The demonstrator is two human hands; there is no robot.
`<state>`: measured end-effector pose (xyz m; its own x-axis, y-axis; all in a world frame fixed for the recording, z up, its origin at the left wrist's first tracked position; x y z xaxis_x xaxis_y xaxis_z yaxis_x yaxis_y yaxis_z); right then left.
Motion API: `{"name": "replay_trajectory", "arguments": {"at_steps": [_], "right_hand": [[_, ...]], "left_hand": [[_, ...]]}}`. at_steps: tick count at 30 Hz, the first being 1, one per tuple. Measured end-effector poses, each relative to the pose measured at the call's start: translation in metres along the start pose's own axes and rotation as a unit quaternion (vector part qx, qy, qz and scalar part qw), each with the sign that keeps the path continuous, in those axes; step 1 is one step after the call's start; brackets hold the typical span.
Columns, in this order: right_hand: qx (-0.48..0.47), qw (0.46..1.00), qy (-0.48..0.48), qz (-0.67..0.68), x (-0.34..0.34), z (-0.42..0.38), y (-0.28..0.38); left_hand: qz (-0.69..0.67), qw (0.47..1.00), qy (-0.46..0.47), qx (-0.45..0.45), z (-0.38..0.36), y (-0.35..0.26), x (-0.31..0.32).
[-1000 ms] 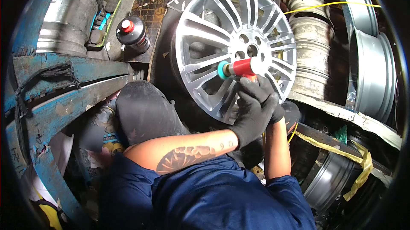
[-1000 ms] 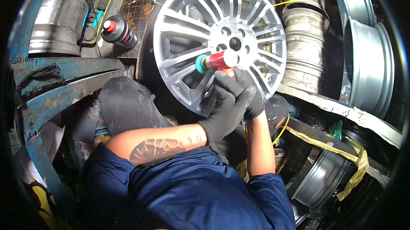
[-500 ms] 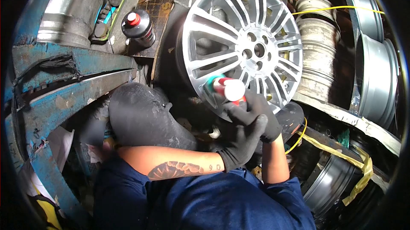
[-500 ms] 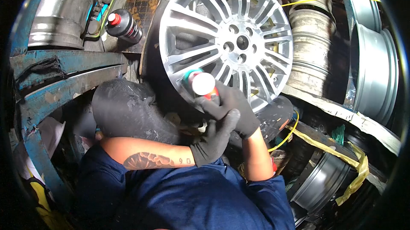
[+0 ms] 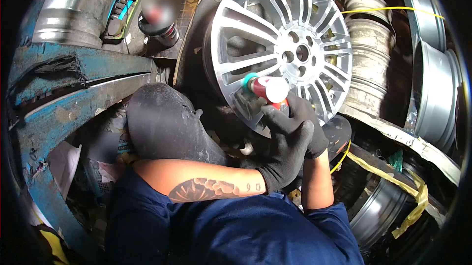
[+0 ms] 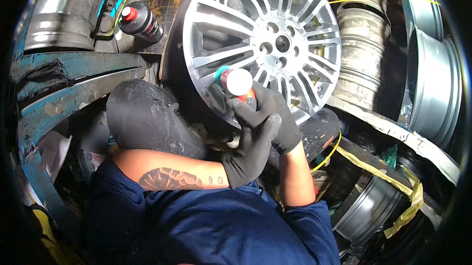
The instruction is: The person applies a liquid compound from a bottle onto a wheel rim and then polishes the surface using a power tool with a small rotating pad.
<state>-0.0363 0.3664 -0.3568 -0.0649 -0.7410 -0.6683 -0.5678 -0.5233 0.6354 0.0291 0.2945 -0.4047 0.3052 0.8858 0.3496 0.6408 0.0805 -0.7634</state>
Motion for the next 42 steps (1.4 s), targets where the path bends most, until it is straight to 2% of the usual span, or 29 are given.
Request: {"name": "replay_trajectory", "arguments": {"at_steps": [2,3,6,7,9,10,11,12,14,15,16,17,19,20,21,23,24,27,29,31,33,35,37,39,40,41,42], "right_hand": [[-0.008,0.999,0.04,0.01,0.005,-0.004,-0.009],[-0.005,1.0,0.012,0.005,0.001,-0.007,-0.014],[0.028,0.995,-0.085,-0.039,-0.016,-0.024,-0.044],[-0.021,0.987,-0.154,-0.03,-0.026,-0.032,-0.045],[0.036,0.974,-0.224,0.0,-0.046,-0.067,-0.081],[0.061,0.963,-0.26,0.035,-0.057,-0.083,-0.088],[0.085,0.949,-0.294,0.072,-0.065,-0.1,-0.095],[0.031,0.931,-0.347,0.109,-0.073,-0.117,-0.096],[0.021,0.909,-0.392,0.141,-0.084,-0.158,-0.114],[0.065,0.911,-0.384,0.135,-0.089,-0.184,-0.13],[0.144,0.925,-0.32,0.146,-0.086,-0.205,-0.153],[0.219,0.93,-0.252,0.153,-0.078,-0.229,-0.176],[0.197,0.963,-0.179,0.046,-0.054,-0.279,-0.204],[0.143,0.977,-0.129,0.095,-0.04,-0.276,-0.187],[0.091,0.982,-0.082,0.143,-0.028,-0.278,-0.17],[0.037,0.998,0.022,0.049,-0.005,-0.29,-0.178],[0.011,0.997,0.07,-0.001,0.003,-0.296,-0.181],[0.072,0.991,0.093,0.069,-0.028,-0.286,-0.177],[0.001,0.997,0.035,0.074,-0.051,-0.273,-0.179],[-0.038,0.999,0.011,0.03,-0.066,-0.252,-0.179],[-0.103,0.994,0.005,-0.038,-0.076,-0.219,-0.179],[-0.145,0.989,0.018,-0.019,-0.097,-0.176,-0.166],[-0.14,0.99,-0.007,-0.032,-0.126,-0.124,-0.164],[-0.134,0.981,-0.09,-0.106,-0.148,-0.07,-0.176],[-0.13,0.976,-0.108,-0.135,-0.148,-0.039,-0.189],[-0.125,0.971,-0.125,-0.163,-0.147,-0.01,-0.205],[-0.12,0.97,-0.149,-0.147,-0.139,0.011,-0.221]], "left_hand": [[0.002,0.999,0.024,-0.025,-0.005,0.013,0.004],[-0.027,0.998,0.044,-0.035,-0.005,0.014,0.006],[-0.048,0.994,0.088,0.041,-0.004,0.001,0.021],[-0.044,0.991,0.099,0.083,-0.007,-0.005,0.027],[0.076,0.982,0.139,0.108,-0.022,-0.007,0.036],[0.116,0.957,0.218,0.154,-0.031,-0.009,0.047],[0.159,0.921,0.296,0.198,-0.041,-0.011,0.057],[0.213,0.879,0.298,0.305,-0.054,-0.012,0.062],[0.343,0.797,0.444,0.223,-0.071,0.005,0.074],[0.381,0.757,0.503,0.166,-0.078,0.017,0.075],[0.405,0.708,0.512,0.268,-0.088,0.031,0.077],[0.427,0.624,0.586,0.291,-0.101,0.032,0.076],[0.453,0.432,0.71,0.323,-0.122,0.02,0.064],[0.419,0.402,0.765,0.28,-0.132,0.016,0.06],[0.399,0.431,0.775,0.232,-0.133,0.008,0.062],[0.354,0.48,0.792,0.133,-0.133,-0.013,0.07],[0.378,0.473,0.787,0.118,-0.126,-0.031,0.08],[0.344,0.599,0.662,0.291,-0.081,-0.031,0.091],[0.452,0.576,0.582,0.353,-0.052,-0.048,0.095],[0.557,0.576,0.512,0.309,-0.021,-0.069,0.091],[0.508,0.645,0.462,0.336,-0.001,-0.108,0.092],[0.541,0.712,0.363,0.263,0.055,-0.126,0.07],[0.551,0.721,0.3,0.293,0.103,-0.146,0.049],[0.65,0.699,0.198,0.222,0.153,-0.148,0.01],[0.66,0.699,0.179,0.209,0.157,-0.148,0.0],[0.687,0.681,0.199,0.161,0.194,-0.126,-0.026],[0.706,0.662,0.182,0.171,0.189,-0.119,-0.031]]}}
Point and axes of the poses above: each hand's wrist, its own z-axis towards the middle knuckle, its own x-axis out of the palm, y = z × x, the point moved 7 cm from there along z, towards the middle knuckle, and after that the axes turned 10 degrees about -y, right-handed, at the moved point
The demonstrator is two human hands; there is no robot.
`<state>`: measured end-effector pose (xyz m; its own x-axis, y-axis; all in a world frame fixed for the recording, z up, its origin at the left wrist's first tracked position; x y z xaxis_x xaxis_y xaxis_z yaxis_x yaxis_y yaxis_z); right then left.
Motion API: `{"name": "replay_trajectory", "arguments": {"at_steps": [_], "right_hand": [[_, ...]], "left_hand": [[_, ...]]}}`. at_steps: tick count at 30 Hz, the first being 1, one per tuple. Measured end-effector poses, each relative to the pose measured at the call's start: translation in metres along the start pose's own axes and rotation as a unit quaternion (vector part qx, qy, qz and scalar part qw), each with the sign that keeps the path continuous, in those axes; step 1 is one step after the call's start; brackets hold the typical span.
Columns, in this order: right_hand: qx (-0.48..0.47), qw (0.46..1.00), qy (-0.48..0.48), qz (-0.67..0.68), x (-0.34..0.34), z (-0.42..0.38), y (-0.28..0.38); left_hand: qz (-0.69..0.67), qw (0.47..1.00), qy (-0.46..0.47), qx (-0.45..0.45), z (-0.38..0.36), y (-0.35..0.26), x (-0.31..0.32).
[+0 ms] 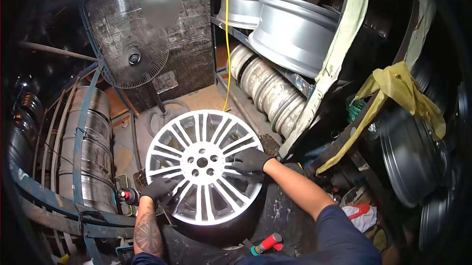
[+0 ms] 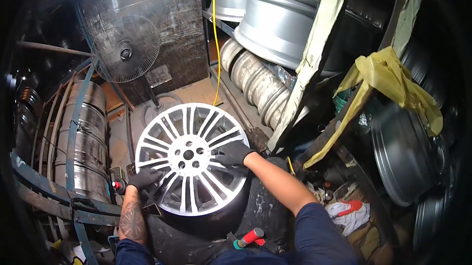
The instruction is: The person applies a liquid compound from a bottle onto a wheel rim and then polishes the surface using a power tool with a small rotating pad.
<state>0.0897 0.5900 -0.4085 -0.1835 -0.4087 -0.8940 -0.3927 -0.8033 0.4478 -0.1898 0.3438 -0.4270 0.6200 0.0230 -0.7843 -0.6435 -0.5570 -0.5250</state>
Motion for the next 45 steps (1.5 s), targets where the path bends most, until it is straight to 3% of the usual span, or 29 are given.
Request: {"name": "replay_trajectory", "arguments": {"at_steps": [3,7,11,13,16,19,20,21,26,29,31,33,34,35,37,38,39,40,43,45], "right_hand": [[0.022,0.999,0.012,-0.038,0.025,0.02,-0.018],[0.132,0.99,0.029,-0.027,0.022,0.02,-0.027],[0.119,0.99,0.045,-0.055,0.044,0.029,-0.027],[0.007,0.986,0.058,-0.157,0.05,0.033,-0.015],[0.028,0.989,0.018,-0.147,0.041,0.03,-0.003],[0.157,0.985,-0.016,-0.068,0.032,0.026,-0.008],[0.108,0.987,-0.023,-0.114,0.054,0.035,-0.021],[0.183,0.98,-0.033,-0.066,0.038,0.032,-0.015],[0.085,0.967,-0.017,-0.24,0.046,0.066,-0.039],[0.051,0.983,-0.04,-0.172,0.025,0.075,-0.023],[0.004,0.976,-0.051,-0.211,0.043,0.082,-0.031],[-0.04,0.978,-0.038,-0.203,0.041,0.08,-0.022],[-0.027,0.979,-0.061,-0.194,0.047,0.083,-0.031],[-0.058,0.979,-0.069,-0.185,0.049,0.081,-0.031],[0.06,0.989,-0.094,-0.095,0.035,0.073,-0.026],[0.097,0.992,-0.034,-0.078,0.044,0.072,-0.033],[0.057,0.99,-0.072,-0.107,0.04,0.065,-0.023],[0.056,0.989,-0.063,-0.123,0.034,0.06,-0.013],[0.039,0.99,-0.074,-0.115,0.017,0.047,0.005],[0.031,0.992,-0.07,-0.102,0.018,0.048,0.001]], "left_hand": [[0.052,0.997,-0.046,0.019,-0.015,-0.02,0.02],[0.01,0.993,-0.117,0.016,-0.011,-0.021,0.05],[-0.006,0.995,-0.094,-0.005,0.011,0.0,0.064],[-0.004,0.992,-0.121,0.033,0.012,0.003,0.069],[-0.012,0.991,-0.134,0.028,0.014,0.006,0.071],[-0.04,0.992,-0.123,-0.003,0.007,0.001,0.067],[-0.049,0.992,-0.115,-0.02,0.001,-0.004,0.062],[-0.048,0.992,-0.11,-0.024,0.006,0.003,0.069],[-0.039,0.991,-0.123,-0.041,-0.015,-0.019,0.089],[-0.098,0.984,-0.149,0.008,-0.021,-0.018,0.118],[-0.144,0.988,-0.059,0.01,-0.021,-0.026,0.111],[-0.09,0.987,-0.104,0.088,-0.019,-0.037,0.082],[0.002,0.998,-0.056,0.012,-0.022,-0.035,0.058],[0.118,0.959,-0.187,0.178,-0.015,-0.036,0.035],[-0.084,0.956,-0.237,0.147,-0.02,-0.017,-0.032],[-0.148,0.954,-0.26,-0.004,-0.026,0.01,-0.063],[-0.036,0.94,-0.339,-0.031,-0.031,0.029,-0.1],[-0.074,0.878,-0.472,-0.045,-0.064,0.017,-0.138],[0.104,0.797,-0.584,-0.111,-0.061,0.125,-0.15],[0.132,0.904,-0.399,-0.075,0.017,0.288,-0.086]]}}
Point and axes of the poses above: each hand's wrist, its own z-axis towards the middle knuckle, its own x-axis out of the palm, y = z × x, the point moved 7 cm from there along z, towards the middle knuckle, and after that the axes turned 10 degrees about -y, right-handed, at the moved point
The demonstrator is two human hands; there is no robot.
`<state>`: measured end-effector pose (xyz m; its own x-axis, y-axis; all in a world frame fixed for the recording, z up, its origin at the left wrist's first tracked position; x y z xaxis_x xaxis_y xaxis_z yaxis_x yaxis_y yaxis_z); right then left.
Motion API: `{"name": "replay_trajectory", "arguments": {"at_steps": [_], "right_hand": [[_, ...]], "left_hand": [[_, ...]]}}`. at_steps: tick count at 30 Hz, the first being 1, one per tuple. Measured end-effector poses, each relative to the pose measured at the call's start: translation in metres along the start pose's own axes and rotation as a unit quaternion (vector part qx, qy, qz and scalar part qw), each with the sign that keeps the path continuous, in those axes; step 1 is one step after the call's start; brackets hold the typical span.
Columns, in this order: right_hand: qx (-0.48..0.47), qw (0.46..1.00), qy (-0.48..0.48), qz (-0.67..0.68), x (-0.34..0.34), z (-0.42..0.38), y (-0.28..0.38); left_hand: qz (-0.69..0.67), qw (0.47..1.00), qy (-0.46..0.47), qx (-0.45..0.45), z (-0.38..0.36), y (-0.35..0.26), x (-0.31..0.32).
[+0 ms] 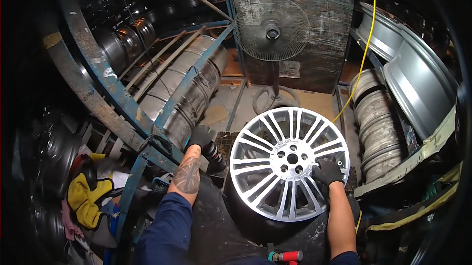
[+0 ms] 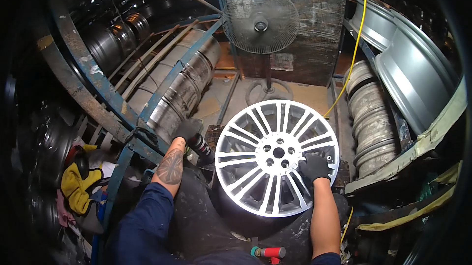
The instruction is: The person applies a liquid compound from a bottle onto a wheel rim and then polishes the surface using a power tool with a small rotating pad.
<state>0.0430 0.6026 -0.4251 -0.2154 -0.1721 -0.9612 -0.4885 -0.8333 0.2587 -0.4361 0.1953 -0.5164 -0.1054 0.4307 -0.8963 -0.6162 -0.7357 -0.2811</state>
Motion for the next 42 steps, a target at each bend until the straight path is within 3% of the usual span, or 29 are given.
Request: {"name": "replay_trajectory", "arguments": {"at_steps": [1,3,5,8,10,12,16,19,21,22,23,26,27,29,30,32,34,35,36,38,40,42], "right_hand": [[-0.005,1.0,0.001,0.006,0.004,0.001,-0.002],[-0.017,1.0,-0.005,-0.005,0.009,0.003,-0.004],[-0.02,1.0,-0.004,0.002,0.015,0.005,-0.006],[-0.014,0.999,0.024,0.016,0.007,0.004,0.0],[-0.017,1.0,0.019,0.01,0.011,0.005,-0.003],[-0.026,0.999,0.011,0.019,0.015,0.006,-0.005],[-0.012,0.999,0.025,0.017,0.017,0.007,-0.007],[-0.01,0.999,0.008,0.047,0.016,0.009,-0.01],[0.001,0.996,0.014,0.087,0.012,0.012,-0.007],[0.005,0.994,0.018,0.112,0.008,0.011,-0.005],[-0.061,0.992,-0.028,0.106,0.02,0.019,-0.012],[-0.061,0.991,-0.036,0.111,0.011,0.018,-0.006],[-0.039,0.99,-0.009,0.135,0.003,0.015,0.001],[-0.038,0.987,-0.036,0.15,0.005,0.017,0.0],[-0.043,0.987,-0.032,0.154,0.005,0.016,0.001],[-0.014,0.98,-0.024,0.197,-0.014,0.01,0.016],[-0.023,0.982,-0.053,0.182,-0.019,0.009,0.021],[-0.036,0.973,-0.089,0.208,-0.025,0.004,0.027],[-0.051,0.963,-0.127,0.231,-0.034,-0.001,0.035],[-0.05,0.967,-0.121,0.218,-0.051,-0.009,0.057],[-0.092,0.957,-0.147,0.231,-0.054,-0.015,0.069],[-0.092,0.944,-0.128,0.29,-0.048,-0.015,0.084]], "left_hand": [[-0.006,0.994,0.099,0.038,-0.001,0.049,0.058],[0.017,0.988,0.137,0.063,-0.009,0.042,0.058],[-0.01,0.963,0.257,-0.081,-0.031,-0.036,-0.014],[0.134,0.941,0.306,0.058,-0.024,-0.01,0.041],[0.279,0.841,0.364,0.286,-0.049,-0.058,0.016],[0.21,0.837,0.4,0.308,-0.068,-0.073,0.003],[0.05,0.858,0.475,0.188,-0.091,-0.082,-0.014],[-0.128,0.86,0.494,0.015,-0.111,-0.078,-0.023],[-0.33,0.792,0.48,-0.182,-0.115,-0.074,-0.028],[-0.428,0.731,0.458,-0.269,-0.117,-0.073,-0.031],[-0.516,0.661,0.435,-0.328,-0.116,-0.073,-0.034],[-0.718,0.406,0.386,-0.414,-0.106,-0.088,-0.045],[-0.742,0.364,0.362,-0.432,-0.102,-0.092,-0.048],[-0.7,0.494,0.194,-0.479,-0.085,-0.079,-0.063],[-0.682,0.523,0.1,-0.501,-0.082,-0.112,-0.096],[-0.767,0.477,0.117,-0.413,-0.056,-0.1,-0.082],[-0.815,0.438,-0.014,-0.379,-0.047,-0.128,-0.112],[-0.845,0.418,-0.015,-0.332,-0.043,-0.152,-0.12],[-0.88,0.419,0.038,-0.22,-0.046,-0.193,-0.147],[-0.879,0.433,-0.052,-0.193,-0.05,-0.217,-0.161],[-0.912,0.373,0.07,-0.157,-0.062,-0.252,-0.161],[-0.909,0.382,0.03,-0.165,-0.044,-0.259,-0.152]]}}
Point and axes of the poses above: each hand's wrist, its own z-axis towards the middle knuckle, its own x-axis out of the palm, y = z × x, the point moved 7 cm from there along z, towards the middle knuckle, and after that the axes turned 10 degrees about -y, right-handed, at the moved point
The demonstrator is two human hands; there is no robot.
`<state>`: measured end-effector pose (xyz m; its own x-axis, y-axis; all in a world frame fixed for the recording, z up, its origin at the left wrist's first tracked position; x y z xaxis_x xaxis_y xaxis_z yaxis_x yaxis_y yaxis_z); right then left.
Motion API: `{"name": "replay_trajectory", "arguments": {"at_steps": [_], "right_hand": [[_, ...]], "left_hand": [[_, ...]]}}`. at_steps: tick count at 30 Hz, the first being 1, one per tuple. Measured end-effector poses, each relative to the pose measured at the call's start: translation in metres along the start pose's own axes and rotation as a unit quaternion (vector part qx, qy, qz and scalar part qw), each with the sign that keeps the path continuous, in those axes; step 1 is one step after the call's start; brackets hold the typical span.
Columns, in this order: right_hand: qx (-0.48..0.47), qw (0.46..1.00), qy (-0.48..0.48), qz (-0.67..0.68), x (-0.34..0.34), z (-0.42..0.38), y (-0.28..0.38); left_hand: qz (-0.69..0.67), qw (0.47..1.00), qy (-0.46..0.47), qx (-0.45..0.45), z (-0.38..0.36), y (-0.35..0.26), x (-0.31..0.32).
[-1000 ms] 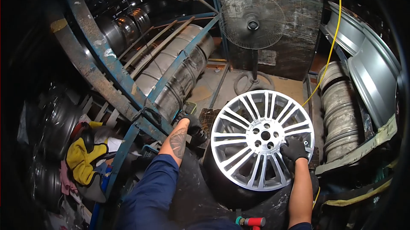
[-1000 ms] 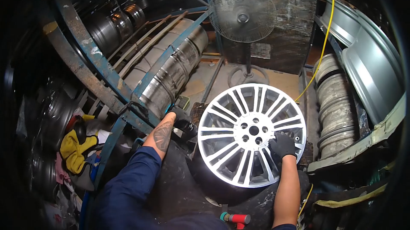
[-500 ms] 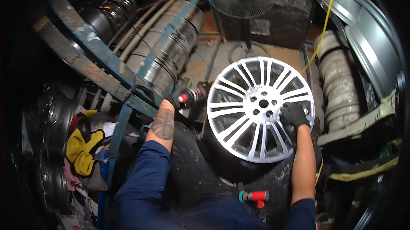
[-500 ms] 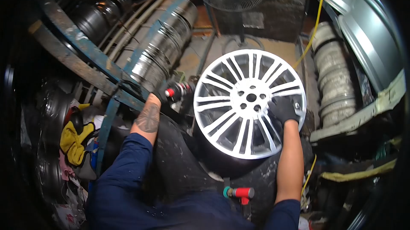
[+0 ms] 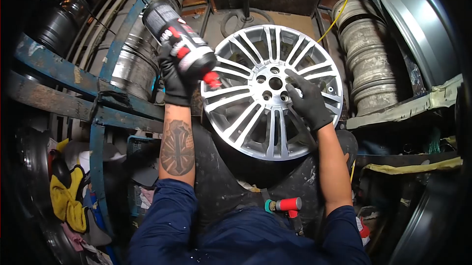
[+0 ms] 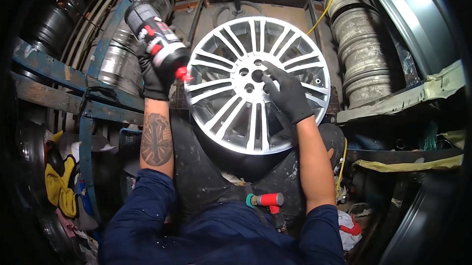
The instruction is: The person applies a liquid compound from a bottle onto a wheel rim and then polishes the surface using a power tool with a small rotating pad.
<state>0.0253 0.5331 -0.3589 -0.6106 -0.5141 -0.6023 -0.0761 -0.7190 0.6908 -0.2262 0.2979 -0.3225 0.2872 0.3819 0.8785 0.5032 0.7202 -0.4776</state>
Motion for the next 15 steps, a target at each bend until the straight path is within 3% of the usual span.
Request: {"name": "replay_trajectory", "arguments": {"at_steps": [2,4,6,7,9,12,15], "right_hand": [[0.026,0.995,0.012,0.091,0.012,0.002,0.027],[0.037,0.988,0.028,0.15,0.023,0.004,0.048],[0.061,0.98,0.047,0.184,0.037,0.004,0.06],[0.052,0.98,0.033,0.188,0.041,0.003,0.059],[0.033,0.981,0.003,0.193,0.048,0.0,0.056],[0.168,0.955,-0.031,0.243,0.048,-0.007,0.032],[0.183,0.934,-0.075,0.297,0.043,-0.006,0.036]], "left_hand": [[0.084,0.993,-0.087,0.001,0.011,0.027,-0.01],[0.034,0.996,-0.066,-0.058,0.009,0.048,-0.003],[0.039,0.995,-0.083,-0.048,0.011,0.061,0.009],[0.072,0.993,-0.094,0.001,0.007,0.063,0.02],[0.079,0.995,-0.061,-0.015,0.004,0.077,0.034],[0.09,0.995,-0.017,-0.036,0.002,0.099,0.047],[0.009,0.997,-0.014,-0.069,0.012,0.117,0.04]]}}
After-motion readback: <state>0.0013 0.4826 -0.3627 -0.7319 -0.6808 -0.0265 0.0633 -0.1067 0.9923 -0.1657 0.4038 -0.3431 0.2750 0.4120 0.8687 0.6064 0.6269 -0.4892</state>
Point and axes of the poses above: each hand's wrist, its own z-axis towards the middle knuckle, its own x-axis out of the palm, y = z × x, the point moved 7 cm from there along z, towards the middle knuckle, and after that the axes turned 10 degrees about -y, right-handed, at the moved point
